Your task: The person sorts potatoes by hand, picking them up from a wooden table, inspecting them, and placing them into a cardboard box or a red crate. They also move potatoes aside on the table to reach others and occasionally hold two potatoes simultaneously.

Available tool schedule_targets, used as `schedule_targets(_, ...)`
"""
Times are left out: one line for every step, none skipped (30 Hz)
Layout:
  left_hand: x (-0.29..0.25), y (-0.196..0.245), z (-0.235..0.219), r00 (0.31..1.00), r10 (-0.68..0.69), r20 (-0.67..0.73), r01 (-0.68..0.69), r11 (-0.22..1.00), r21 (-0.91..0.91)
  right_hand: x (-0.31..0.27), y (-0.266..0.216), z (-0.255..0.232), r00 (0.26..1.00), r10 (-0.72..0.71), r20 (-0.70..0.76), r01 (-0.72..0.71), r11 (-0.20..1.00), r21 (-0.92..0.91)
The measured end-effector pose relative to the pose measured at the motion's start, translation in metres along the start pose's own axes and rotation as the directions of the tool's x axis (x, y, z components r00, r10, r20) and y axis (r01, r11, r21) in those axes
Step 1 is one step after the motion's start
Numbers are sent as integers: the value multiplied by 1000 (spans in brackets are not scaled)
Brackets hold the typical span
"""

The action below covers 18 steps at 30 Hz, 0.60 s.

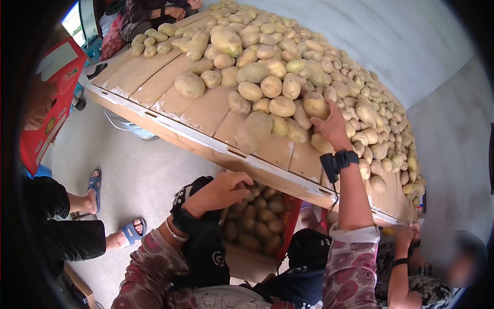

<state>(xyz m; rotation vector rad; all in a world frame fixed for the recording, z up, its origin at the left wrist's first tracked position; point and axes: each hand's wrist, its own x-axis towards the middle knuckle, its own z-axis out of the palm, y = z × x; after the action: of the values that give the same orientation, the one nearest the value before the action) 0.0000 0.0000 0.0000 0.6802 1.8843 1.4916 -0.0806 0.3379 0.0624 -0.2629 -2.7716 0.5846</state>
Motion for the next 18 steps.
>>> schedule_targets(-5,1,6,998,47,30,-51,990,134,4,-2,4,998,-2,60,3,1000,-5)
schedule_targets(-8,3,12,993,95,74,-111,958,263,4,-1,7,999,16,50,-11,996,-94)
schedule_targets(13,2,-8,988,143,64,-155,949,276,34,-12,5,1000,-10,8,11,994,-111)
schedule_targets(14,3,-7,979,197,52,-204,938,279,37,-15,0,998,1,57,4,997,-80)
schedule_targets(9,3,-4,973,229,41,-231,933,277,33,-16,1,992,20,128,-14,999,-43)
schedule_targets(1,0,-1,979,200,41,-203,942,268,24,-13,7,997,-30,71,36,995,-88)
schedule_targets(2,-2,0,977,202,-68,-183,958,221,20,-13,13,997,-30,74,36,996,-81)
schedule_targets(9,-2,3,961,213,-178,-184,968,169,16,-11,13,998,-49,44,53,995,-89)
schedule_targets(16,0,8,956,225,-189,-194,967,167,13,-12,10,997,-77,15,78,992,-100)
schedule_targets(20,3,9,925,233,-302,-220,973,76,11,-10,11,997,-74,18,75,991,-108)
schedule_targets(20,3,9,884,217,-415,-243,970,-10,8,-9,13,994,-113,4,113,989,-100)
schedule_targets(27,-7,12,893,159,-421,-244,957,-157,7,-10,13,994,-109,18,110,992,-55)
schedule_targets(31,-8,11,885,161,-436,-250,956,-154,5,-13,10,994,-101,36,101,995,-23)
schedule_targets(36,-8,12,877,175,-446,-268,951,-154,1,-15,8,993,-112,44,114,993,-29)
schedule_targets(38,-7,12,871,187,-454,-283,947,-154,-6,-23,6,991,-133,-26,131,989,-76)
schedule_targets(39,-3,10,890,140,-434,-246,949,-199,-12,-36,4,982,-160,-103,147,982,-120)
schedule_targets(40,-6,12,884,146,-444,-255,947,-195,-19,-51,5,979,-172,-106,159,980,-120)
schedule_targets(40,-12,16,873,173,-456,-289,937,-198,-31,-74,6,973,-189,-136,203,974,103)
